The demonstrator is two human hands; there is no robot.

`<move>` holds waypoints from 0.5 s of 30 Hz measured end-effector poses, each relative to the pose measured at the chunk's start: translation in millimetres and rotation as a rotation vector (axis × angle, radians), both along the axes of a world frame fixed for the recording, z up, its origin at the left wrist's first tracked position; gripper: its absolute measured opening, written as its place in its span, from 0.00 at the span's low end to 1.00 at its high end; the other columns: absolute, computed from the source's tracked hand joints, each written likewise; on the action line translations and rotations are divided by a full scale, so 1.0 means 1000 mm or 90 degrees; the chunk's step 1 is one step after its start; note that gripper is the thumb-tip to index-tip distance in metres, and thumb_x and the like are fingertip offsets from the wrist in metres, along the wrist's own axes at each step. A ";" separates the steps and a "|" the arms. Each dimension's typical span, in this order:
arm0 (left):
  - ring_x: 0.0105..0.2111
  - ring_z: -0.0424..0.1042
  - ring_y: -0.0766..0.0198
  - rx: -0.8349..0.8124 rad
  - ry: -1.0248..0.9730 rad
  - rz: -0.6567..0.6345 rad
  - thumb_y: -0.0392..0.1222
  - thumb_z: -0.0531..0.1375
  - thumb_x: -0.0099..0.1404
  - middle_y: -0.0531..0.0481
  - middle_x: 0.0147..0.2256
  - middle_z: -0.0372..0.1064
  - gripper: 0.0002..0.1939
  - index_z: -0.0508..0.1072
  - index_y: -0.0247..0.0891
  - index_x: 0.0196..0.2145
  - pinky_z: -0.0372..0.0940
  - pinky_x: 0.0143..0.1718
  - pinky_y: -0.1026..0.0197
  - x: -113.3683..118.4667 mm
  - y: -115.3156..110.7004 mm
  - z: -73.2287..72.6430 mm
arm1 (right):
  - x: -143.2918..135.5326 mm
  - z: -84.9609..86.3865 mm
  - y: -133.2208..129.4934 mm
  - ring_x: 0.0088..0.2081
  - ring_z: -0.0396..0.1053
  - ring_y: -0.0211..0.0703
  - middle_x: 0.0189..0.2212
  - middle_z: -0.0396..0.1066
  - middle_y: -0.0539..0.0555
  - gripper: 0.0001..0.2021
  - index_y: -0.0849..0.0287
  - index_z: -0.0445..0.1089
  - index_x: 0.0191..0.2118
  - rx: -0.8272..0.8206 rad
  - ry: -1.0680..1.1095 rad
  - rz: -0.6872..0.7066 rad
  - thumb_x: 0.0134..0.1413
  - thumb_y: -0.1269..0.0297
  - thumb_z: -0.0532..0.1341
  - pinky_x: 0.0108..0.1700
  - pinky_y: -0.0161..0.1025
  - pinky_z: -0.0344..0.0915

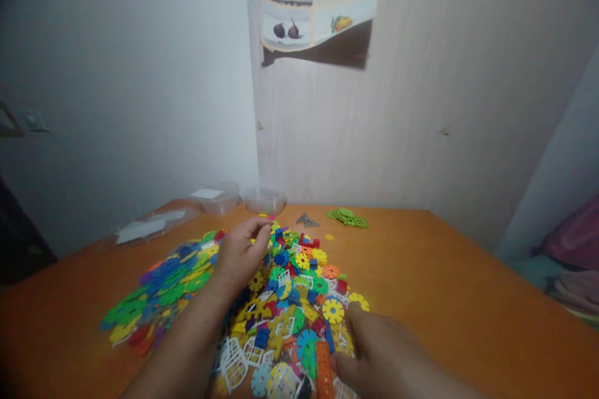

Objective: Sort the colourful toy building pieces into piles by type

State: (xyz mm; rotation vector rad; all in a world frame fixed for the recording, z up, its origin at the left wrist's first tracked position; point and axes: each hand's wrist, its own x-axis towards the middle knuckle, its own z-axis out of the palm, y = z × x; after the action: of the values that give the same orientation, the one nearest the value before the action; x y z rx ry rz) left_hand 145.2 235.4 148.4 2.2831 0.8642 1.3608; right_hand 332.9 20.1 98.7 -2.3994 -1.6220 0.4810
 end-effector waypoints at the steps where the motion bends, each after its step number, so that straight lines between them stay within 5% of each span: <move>1: 0.42 0.75 0.57 0.001 -0.001 0.000 0.44 0.54 0.71 0.47 0.39 0.78 0.12 0.77 0.42 0.40 0.64 0.42 0.59 0.000 0.000 0.000 | 0.000 0.000 0.000 0.34 0.70 0.50 0.36 0.76 0.57 0.17 0.54 0.70 0.41 0.003 -0.003 -0.004 0.49 0.49 0.65 0.31 0.39 0.52; 5: 0.41 0.75 0.57 0.000 -0.009 0.009 0.44 0.54 0.70 0.47 0.40 0.78 0.12 0.78 0.41 0.40 0.64 0.43 0.59 -0.001 0.002 -0.001 | -0.001 0.000 -0.001 0.34 0.69 0.47 0.35 0.75 0.57 0.13 0.56 0.67 0.38 0.023 0.026 -0.026 0.50 0.55 0.64 0.32 0.39 0.54; 9: 0.39 0.75 0.58 -0.047 -0.058 0.025 0.45 0.55 0.70 0.48 0.38 0.78 0.13 0.78 0.41 0.40 0.64 0.39 0.61 -0.005 0.005 0.002 | 0.009 -0.006 -0.001 0.34 0.66 0.42 0.33 0.71 0.52 0.06 0.55 0.62 0.35 0.129 0.205 0.004 0.54 0.61 0.59 0.33 0.36 0.58; 15: 0.32 0.73 0.61 -0.146 -0.231 0.081 0.48 0.58 0.65 0.52 0.30 0.76 0.12 0.78 0.38 0.35 0.63 0.34 0.63 -0.016 0.015 0.007 | 0.052 0.020 0.025 0.25 0.62 0.39 0.24 0.65 0.48 0.14 0.53 0.59 0.32 0.202 0.372 -0.012 0.55 0.50 0.61 0.26 0.36 0.57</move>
State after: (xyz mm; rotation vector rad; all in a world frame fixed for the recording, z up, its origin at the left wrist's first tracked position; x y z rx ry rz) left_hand 129.4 250.4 155.5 1.7639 0.9932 1.5753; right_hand 385.3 45.3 118.9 -1.8115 -1.2957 0.7663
